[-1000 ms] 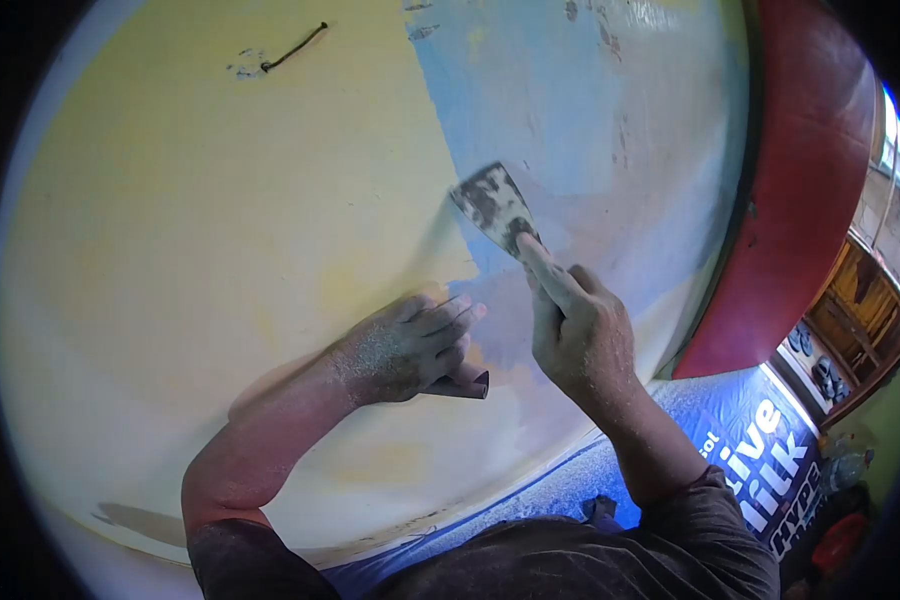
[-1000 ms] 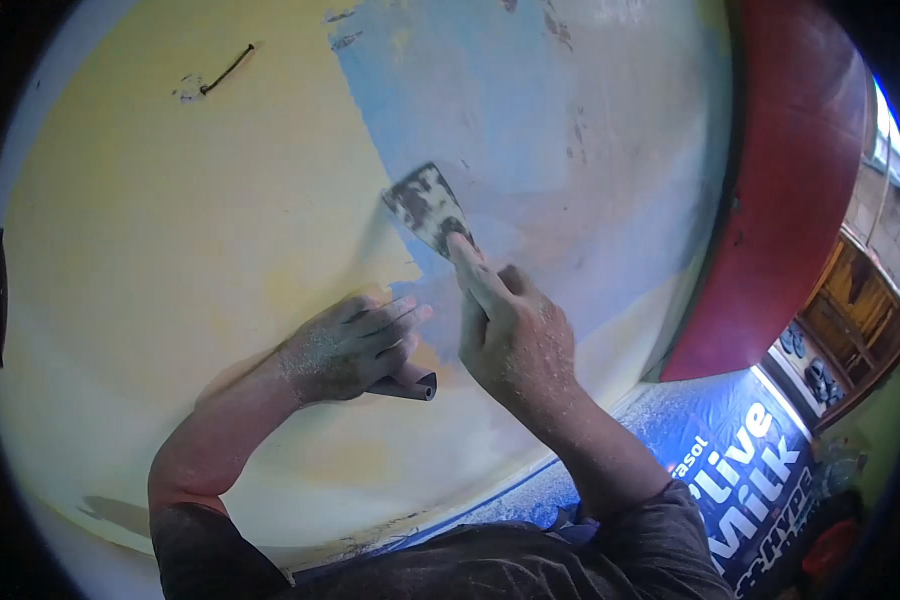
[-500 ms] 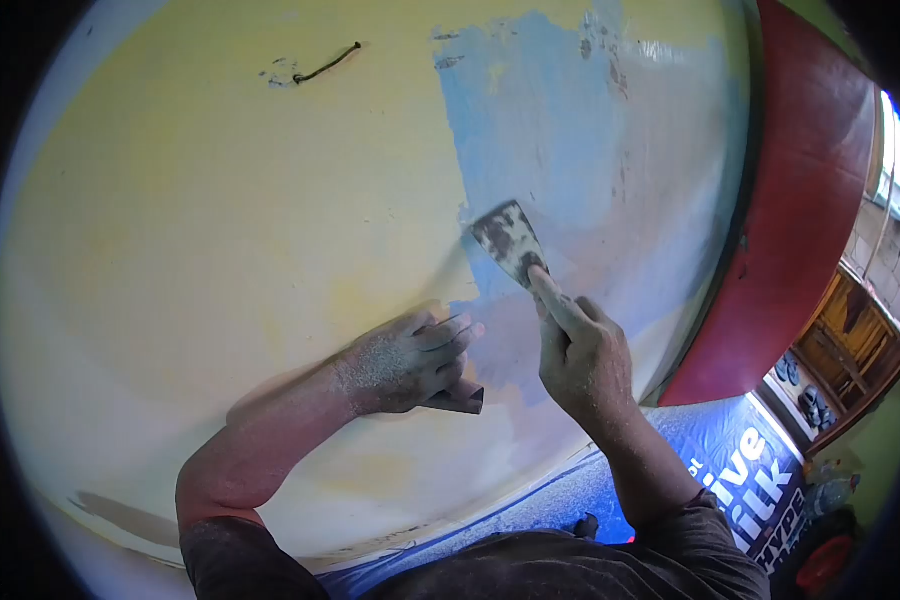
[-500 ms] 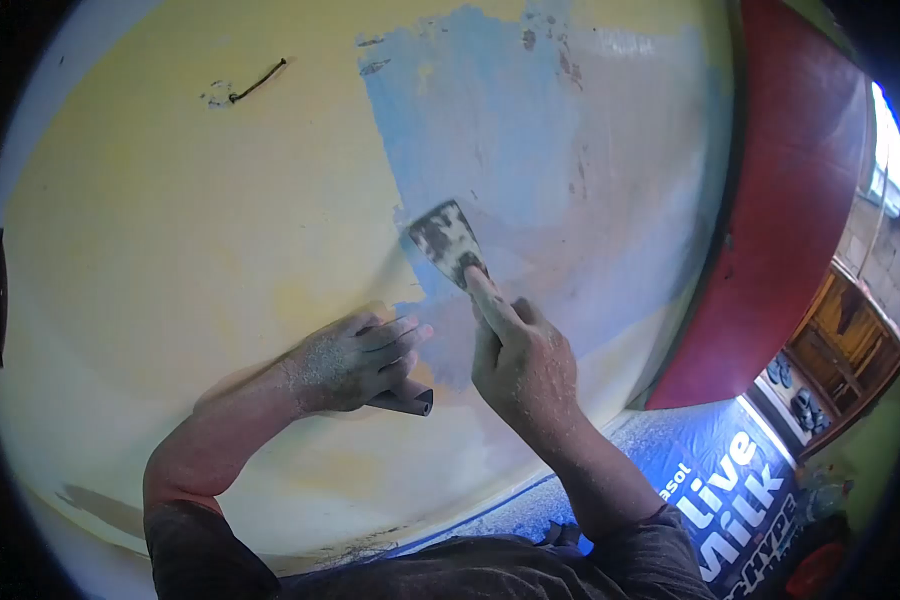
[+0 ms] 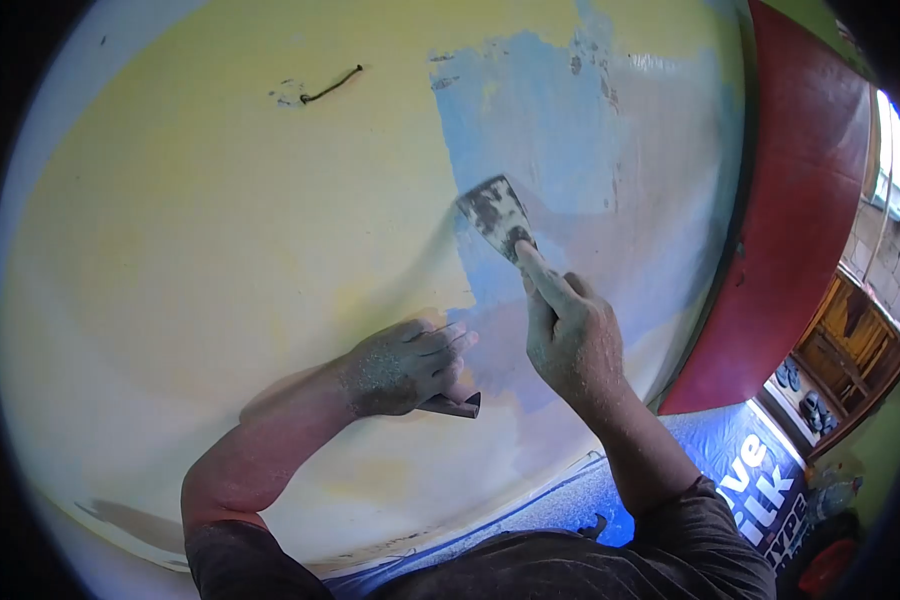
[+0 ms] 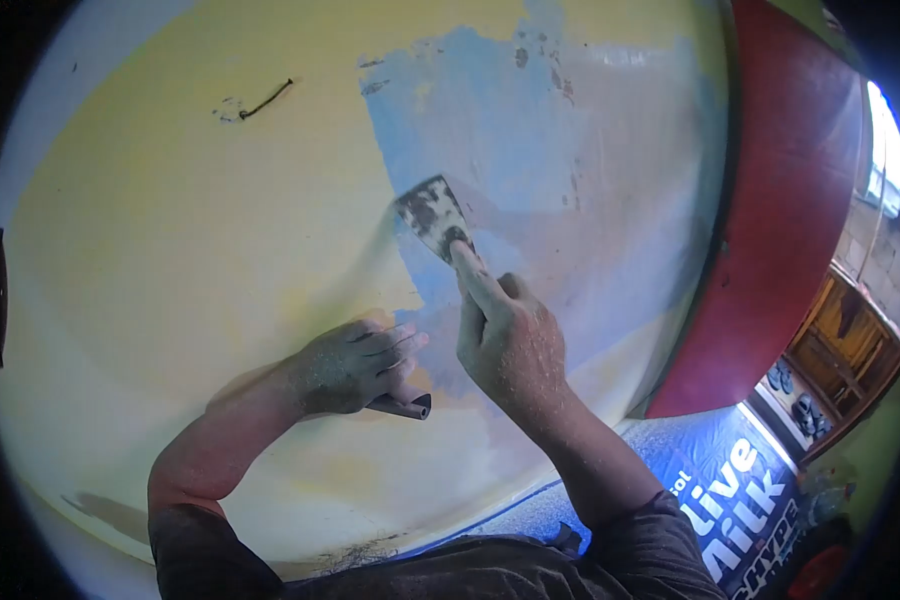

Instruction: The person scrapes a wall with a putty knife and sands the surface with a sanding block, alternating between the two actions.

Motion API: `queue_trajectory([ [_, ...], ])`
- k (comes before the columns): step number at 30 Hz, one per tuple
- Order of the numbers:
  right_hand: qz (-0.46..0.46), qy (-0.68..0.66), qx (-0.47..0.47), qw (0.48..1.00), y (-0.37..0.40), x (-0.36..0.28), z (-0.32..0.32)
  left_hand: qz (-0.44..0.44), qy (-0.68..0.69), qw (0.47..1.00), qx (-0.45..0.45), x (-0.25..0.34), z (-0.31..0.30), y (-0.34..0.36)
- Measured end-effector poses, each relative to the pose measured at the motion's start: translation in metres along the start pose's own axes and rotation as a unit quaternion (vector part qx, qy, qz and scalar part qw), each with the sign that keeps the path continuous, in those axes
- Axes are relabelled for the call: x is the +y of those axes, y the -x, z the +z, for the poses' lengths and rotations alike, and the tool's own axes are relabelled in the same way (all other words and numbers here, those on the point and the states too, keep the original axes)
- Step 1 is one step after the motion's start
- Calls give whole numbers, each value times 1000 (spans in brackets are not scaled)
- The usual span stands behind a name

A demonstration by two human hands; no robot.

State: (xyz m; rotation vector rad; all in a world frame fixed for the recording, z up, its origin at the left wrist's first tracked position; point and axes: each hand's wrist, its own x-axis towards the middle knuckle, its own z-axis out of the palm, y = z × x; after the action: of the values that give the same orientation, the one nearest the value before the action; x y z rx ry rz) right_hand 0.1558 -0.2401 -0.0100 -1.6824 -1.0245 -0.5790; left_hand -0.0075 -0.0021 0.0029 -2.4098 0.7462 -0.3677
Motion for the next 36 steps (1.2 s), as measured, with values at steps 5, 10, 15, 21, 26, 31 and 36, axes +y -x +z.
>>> queue_trajectory([
  [5, -5, 3, -7, 1000, 19, 13, 8, 2, -26, 1000, -14, 2, 6, 2],
  [10, -20, 22, -10, 1000, -12, -5, -2, -9, 26, 999, 37, 1, 3, 0],
  [15, -7, 31, -39, 999, 15, 4, 1, -7, -30, 999, 20, 2, 2, 0],
  [21, -31, 31, -15, 999, -13, -7, -1, -5, -2, 999, 39, 1, 0, 0],
  [26, -20, 43, -37, 998, 11, 2, -3, -6, -16, 1000, 11, 3, -3, -2],
  [31, -41, 29, 9, 999, -21, -11, 0, -20, 46, 997, 52, 2, 3, 0],
  [36, -20, 53, -17, 998, 1, -5, -6, -9, 22, 999, 44, 0, 8, 3],
])
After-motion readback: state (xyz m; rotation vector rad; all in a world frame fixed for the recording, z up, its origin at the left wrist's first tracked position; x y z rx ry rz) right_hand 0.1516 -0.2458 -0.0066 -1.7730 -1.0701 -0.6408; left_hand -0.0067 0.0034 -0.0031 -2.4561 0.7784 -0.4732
